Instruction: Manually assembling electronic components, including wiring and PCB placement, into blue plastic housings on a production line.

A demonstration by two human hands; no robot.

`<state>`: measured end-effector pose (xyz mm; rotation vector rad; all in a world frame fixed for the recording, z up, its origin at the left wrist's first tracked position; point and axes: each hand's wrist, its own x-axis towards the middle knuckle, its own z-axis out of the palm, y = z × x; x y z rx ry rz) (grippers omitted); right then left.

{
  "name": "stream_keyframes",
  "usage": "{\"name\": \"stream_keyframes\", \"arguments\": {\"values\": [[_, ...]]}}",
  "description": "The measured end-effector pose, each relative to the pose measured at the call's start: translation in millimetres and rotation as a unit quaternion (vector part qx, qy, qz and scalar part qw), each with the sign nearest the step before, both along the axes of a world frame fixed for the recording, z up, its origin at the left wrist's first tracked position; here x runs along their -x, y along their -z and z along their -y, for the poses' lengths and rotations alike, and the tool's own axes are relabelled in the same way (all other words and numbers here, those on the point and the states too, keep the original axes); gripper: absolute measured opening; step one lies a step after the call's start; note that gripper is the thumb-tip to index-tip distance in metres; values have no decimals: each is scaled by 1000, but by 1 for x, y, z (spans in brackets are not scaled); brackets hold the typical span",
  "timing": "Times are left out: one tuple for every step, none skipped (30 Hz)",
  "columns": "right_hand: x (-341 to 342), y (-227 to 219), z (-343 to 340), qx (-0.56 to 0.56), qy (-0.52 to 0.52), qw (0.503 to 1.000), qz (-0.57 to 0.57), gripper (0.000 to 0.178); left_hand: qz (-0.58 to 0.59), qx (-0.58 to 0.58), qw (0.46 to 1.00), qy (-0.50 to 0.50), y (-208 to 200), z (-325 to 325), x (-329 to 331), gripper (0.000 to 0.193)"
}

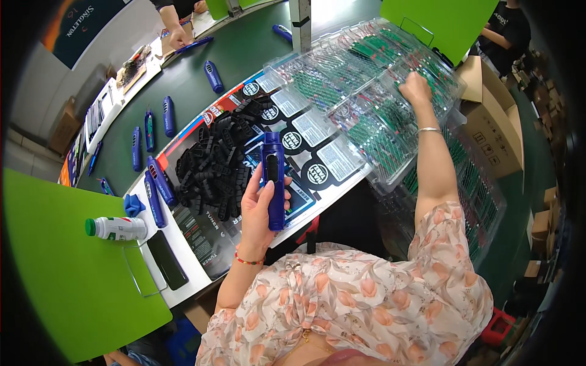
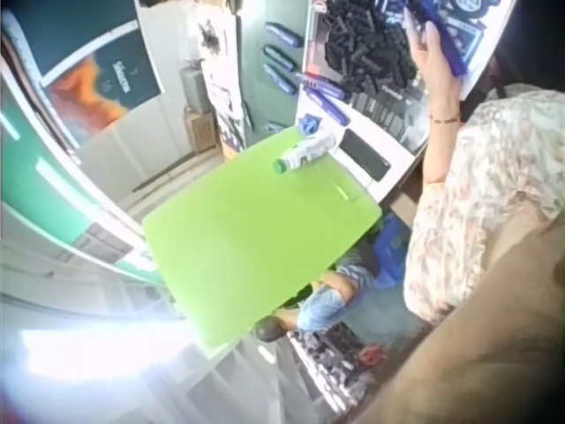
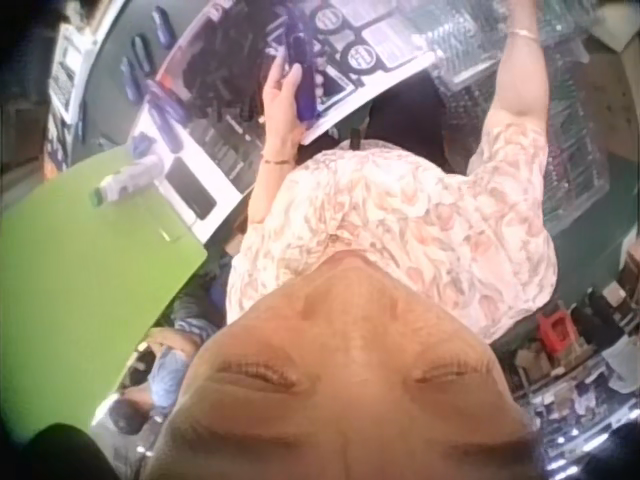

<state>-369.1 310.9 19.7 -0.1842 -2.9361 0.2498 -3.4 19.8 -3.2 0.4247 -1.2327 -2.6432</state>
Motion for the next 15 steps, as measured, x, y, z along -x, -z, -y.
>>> {"name": "stream_keyframes", "arguments": {"values": [[7,6,-8,-1,-7,1000,17,28,0,-5,1000,3,1,0,0,54],[7,8,-9,-2,-16,999,37,28,3,-10,1000,2,4,1,-2,54],[8,9,-10,-4,-23,998,57,29,3,-16,1000,1,3,1,-1,53],[11,8,-11,-13,-6,999,29,24,1,-22,1000,1,0,0,1,53],[0,-3,-4,-6,-38,998,-46,22,4,-27,1000,-4,-1,1,1,52],[-15,-18,5,5,-73,990,-118,21,4,-22,1000,-3,-2,3,1,51],[-31,-32,16,18,-110,976,-186,19,7,-17,1000,-6,-2,4,1,50],[-51,-47,33,89,-147,962,-211,21,9,-17,1000,-2,-2,7,2,50],[-74,-60,50,157,-179,943,-232,22,1,-36,999,4,1,10,3,49],[-98,-67,71,324,-228,891,-221,26,-1,-41,999,2,2,12,2,49],[-124,-68,90,481,-262,812,-201,30,-5,-49,999,2,4,14,2,49],[-149,-66,109,530,-306,781,-126,32,-1,-51,999,-3,4,17,-1,49],[-175,-68,121,571,-342,744,-55,34,0,-56,998,0,4,19,-2,50],[-197,-66,131,608,-373,700,13,36,-6,-60,998,0,6,20,-4,50],[-216,-61,140,619,-379,685,62,35,-5,-57,998,1,6,21,-6,50]]}}
